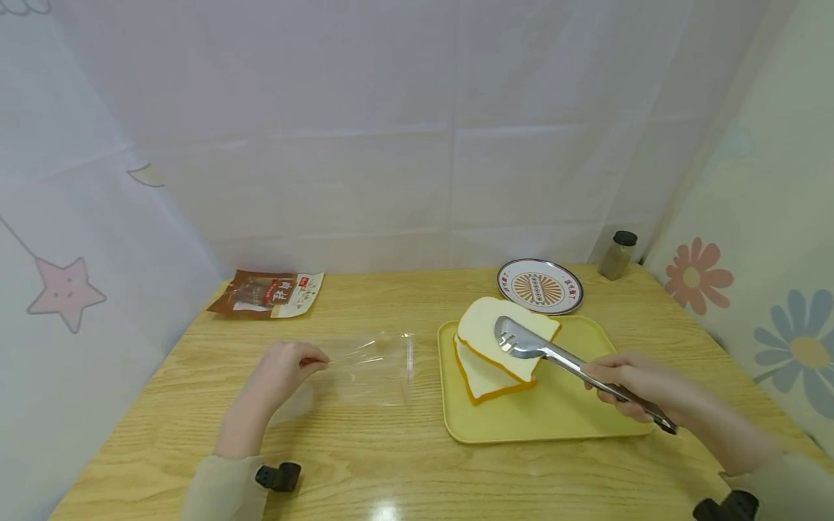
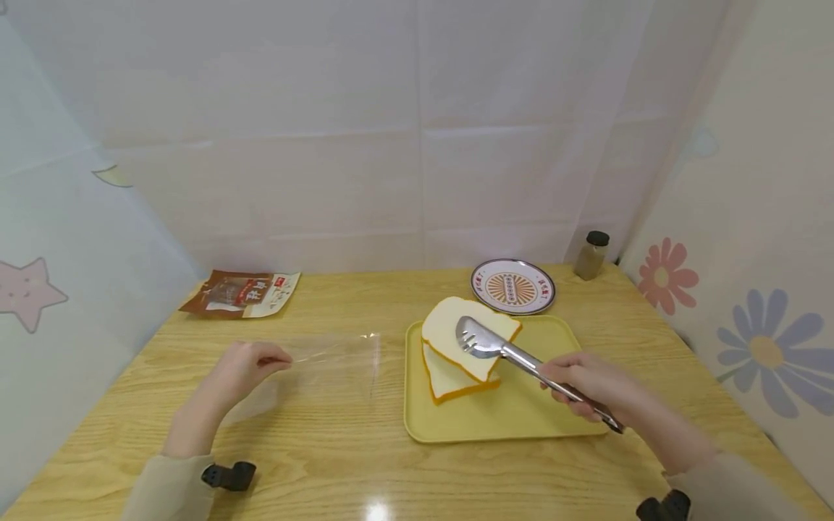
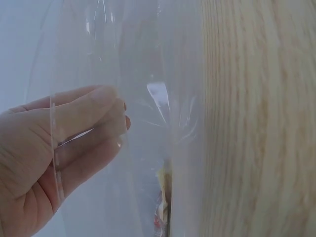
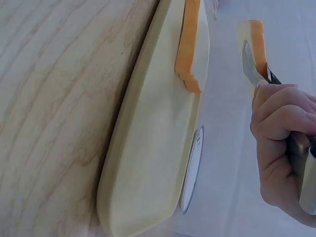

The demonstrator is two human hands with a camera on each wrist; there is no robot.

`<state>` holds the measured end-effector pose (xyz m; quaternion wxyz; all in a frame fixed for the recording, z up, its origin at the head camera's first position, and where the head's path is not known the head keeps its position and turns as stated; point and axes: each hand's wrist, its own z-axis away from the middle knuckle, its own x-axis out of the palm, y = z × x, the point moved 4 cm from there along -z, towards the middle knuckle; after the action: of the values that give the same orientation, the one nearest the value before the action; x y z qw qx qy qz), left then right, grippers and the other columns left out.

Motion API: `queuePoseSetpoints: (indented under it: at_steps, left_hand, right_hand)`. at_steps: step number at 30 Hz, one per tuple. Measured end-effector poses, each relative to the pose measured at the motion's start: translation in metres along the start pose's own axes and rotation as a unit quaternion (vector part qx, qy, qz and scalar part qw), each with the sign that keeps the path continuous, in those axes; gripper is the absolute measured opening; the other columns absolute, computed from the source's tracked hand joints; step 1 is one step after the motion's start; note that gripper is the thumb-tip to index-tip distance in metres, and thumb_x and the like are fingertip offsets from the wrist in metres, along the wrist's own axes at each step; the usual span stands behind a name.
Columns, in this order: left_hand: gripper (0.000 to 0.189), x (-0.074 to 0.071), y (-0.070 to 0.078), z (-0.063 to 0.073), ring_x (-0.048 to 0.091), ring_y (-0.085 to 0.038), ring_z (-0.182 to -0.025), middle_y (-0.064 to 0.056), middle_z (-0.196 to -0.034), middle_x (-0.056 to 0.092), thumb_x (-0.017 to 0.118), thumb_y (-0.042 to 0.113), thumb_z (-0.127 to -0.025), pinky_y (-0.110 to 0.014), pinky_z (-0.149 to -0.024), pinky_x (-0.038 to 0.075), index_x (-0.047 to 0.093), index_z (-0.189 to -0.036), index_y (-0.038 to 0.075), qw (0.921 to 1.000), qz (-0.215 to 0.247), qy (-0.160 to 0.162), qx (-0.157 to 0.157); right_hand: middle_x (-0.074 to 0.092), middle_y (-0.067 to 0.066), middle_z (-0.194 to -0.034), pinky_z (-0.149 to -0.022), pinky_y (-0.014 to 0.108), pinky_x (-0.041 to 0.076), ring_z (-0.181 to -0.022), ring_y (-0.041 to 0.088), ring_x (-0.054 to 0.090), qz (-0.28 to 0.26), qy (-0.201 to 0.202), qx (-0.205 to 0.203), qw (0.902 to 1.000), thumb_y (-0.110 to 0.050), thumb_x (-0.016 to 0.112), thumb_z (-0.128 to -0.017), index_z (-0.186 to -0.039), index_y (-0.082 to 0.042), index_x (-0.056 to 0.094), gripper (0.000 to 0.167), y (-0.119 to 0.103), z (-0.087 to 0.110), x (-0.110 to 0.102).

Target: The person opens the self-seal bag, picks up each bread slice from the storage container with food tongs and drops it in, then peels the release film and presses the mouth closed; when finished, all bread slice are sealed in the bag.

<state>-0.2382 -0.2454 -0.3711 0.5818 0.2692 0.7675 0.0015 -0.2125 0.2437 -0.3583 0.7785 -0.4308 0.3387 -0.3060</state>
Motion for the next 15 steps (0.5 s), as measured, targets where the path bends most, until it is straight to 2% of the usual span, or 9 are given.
queuePoseSetpoints:
  at_steps: [7, 15]
  left_hand:
    - [0.008, -0.001, -0.001, 0.000, 0.069, -0.018, -0.076, -0.003, -0.084, 0.074, 0.072, 0.005, -0.080, -0.032, -0.066, 0.057, 0.076, -0.084, 0.010, 0.9999, 0.005, 0.007, 0.009]
    - [0.007, 0.001, -0.001, 0.000, 0.069, -0.016, -0.076, -0.002, -0.085, 0.074, 0.071, 0.006, -0.081, -0.030, -0.066, 0.057, 0.076, -0.085, 0.010, 0.9999, 0.012, 0.004, 0.011]
  right_hand:
    - [0.047, -0.002, -0.062, -0.037, 0.017, 0.032, -0.038, 0.004, 0.033, 0.042, -0.028, -0.028, 0.9983, -0.034, 0.048, -0.098, -0.095, 0.005, 0.057, 0.040, -0.020, -0.029, 0.017]
    - [0.045, -0.003, -0.057, -0.035, 0.017, 0.031, -0.036, 0.004, 0.033, 0.075, -0.039, -0.026, 0.9961, -0.035, 0.053, -0.095, -0.093, 0.009, 0.059, 0.044, -0.036, -0.055, 0.029]
